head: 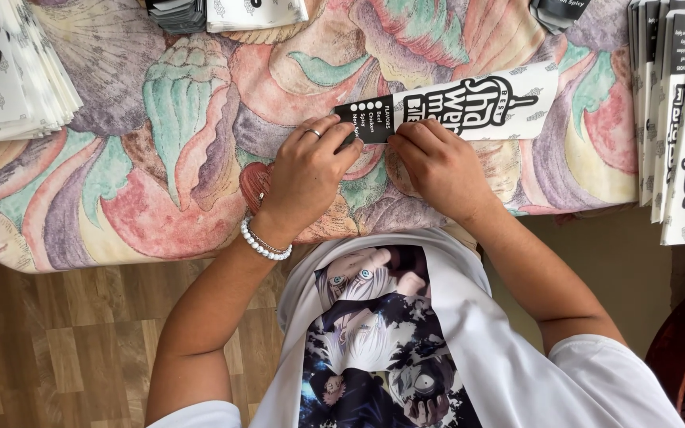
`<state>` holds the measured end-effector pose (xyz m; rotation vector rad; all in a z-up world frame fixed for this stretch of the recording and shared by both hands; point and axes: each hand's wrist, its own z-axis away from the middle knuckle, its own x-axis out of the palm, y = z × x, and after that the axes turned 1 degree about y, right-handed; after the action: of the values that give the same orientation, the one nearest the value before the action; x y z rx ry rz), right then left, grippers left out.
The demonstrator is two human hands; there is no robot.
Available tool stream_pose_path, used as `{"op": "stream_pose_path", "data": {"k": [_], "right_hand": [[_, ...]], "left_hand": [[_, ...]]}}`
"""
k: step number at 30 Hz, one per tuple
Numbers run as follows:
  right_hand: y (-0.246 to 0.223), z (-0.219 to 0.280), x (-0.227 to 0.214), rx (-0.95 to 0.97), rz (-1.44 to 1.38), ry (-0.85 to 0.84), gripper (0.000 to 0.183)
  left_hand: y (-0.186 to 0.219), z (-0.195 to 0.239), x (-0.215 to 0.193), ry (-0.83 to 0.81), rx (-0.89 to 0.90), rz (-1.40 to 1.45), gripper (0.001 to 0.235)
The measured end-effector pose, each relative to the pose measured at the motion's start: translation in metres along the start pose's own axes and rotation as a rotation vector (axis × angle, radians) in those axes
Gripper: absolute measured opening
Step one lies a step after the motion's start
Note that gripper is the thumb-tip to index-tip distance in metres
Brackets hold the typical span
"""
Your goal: Folding and stacking printed shawarma wrappers at a manual workstation.
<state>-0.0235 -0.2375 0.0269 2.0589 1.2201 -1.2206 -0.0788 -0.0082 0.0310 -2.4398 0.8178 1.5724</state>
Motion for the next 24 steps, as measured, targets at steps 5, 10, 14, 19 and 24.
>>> {"op": "stream_pose_path", "data": {"k": [5,10,14,19,24], "right_hand": [[-0.001,-0.006,-0.007,-0.068,0.060,-0.053,0.012],[0.002,-0.008,-0.028,-0.074,0.095,-0.119,0.012],[0.016,0.001,-0.046,-0.070,0.164,-0.195,0.013],[0.023,0.012,-0.040,-0.113,0.158,-0.142,0.009],[0.029,0.020,-0.034,-0.098,0.130,-0.128,0.009]], "left_hand": [[-0.002,0.001,0.001,0.007,0.009,-0.014,0.017],[-0.002,0.005,0.006,0.033,-0.004,-0.008,0.019],[-0.002,0.003,0.006,0.060,-0.002,0.011,0.021],[-0.004,0.005,0.010,0.064,0.008,0.007,0.020],[-0.001,0.004,0.006,0.003,-0.014,0.007,0.021]]}}
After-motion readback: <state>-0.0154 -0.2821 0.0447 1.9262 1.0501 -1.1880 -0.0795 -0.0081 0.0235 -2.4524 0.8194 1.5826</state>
